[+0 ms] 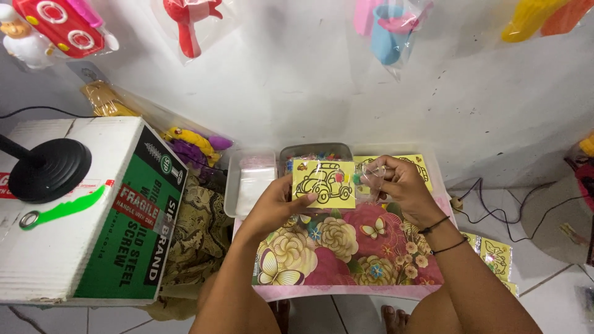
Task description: The person sits on the floor and packs small colorful plastic toys into clear plastic bags. They place a yellow card with a car illustration into each bag, seal it, and arrange the finished packages on the floor.
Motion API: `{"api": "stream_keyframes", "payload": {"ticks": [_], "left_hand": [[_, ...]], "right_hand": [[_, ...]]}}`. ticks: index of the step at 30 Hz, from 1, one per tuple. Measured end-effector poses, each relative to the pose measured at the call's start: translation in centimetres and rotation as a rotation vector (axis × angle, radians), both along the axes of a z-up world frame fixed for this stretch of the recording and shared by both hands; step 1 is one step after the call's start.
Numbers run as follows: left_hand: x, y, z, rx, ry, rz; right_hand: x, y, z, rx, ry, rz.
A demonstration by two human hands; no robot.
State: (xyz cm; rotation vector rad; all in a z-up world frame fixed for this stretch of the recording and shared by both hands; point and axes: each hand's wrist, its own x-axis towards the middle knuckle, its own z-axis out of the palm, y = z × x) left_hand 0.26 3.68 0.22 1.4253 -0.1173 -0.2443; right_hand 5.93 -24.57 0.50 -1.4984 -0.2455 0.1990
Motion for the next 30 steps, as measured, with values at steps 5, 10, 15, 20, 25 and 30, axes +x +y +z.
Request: {"api": "stream_keyframes", "payload": {"ticks": [5,10,15,20,25,30], "left_hand": [[-0.2,-0.5,0.3,0.001,-0.004,0.002],[0.1,-0.3,-1.0,0.050,-0.007,0.011],[0.1,-1.0,-1.1,0.013,0.003,-0.079],[-0.6,-1.1,-0.9,0.069,0.029,-0.110],[-0.4,-1.0,-1.3,0.056,0.007,-0.078],[-0.2,-1.4,-1.0,0.103,-0.052,-0.068]], "right_hand": [[0.2,0.6,-0.9,0.023,-0.028,-0.030],[1.7,0.8,-3.1,-0.024,-0.104,-0.108],[0.6,2.0,-0.1,-0.060,-0.015,0.113],[0.5,0.6,-2.6,-0.213,0.125,0.215],[2.6,-0.9,-8.0,-0.252,0.350,0.067],[4.3,-3.3,-13.3,0.096,-0.036,0.161]]}}
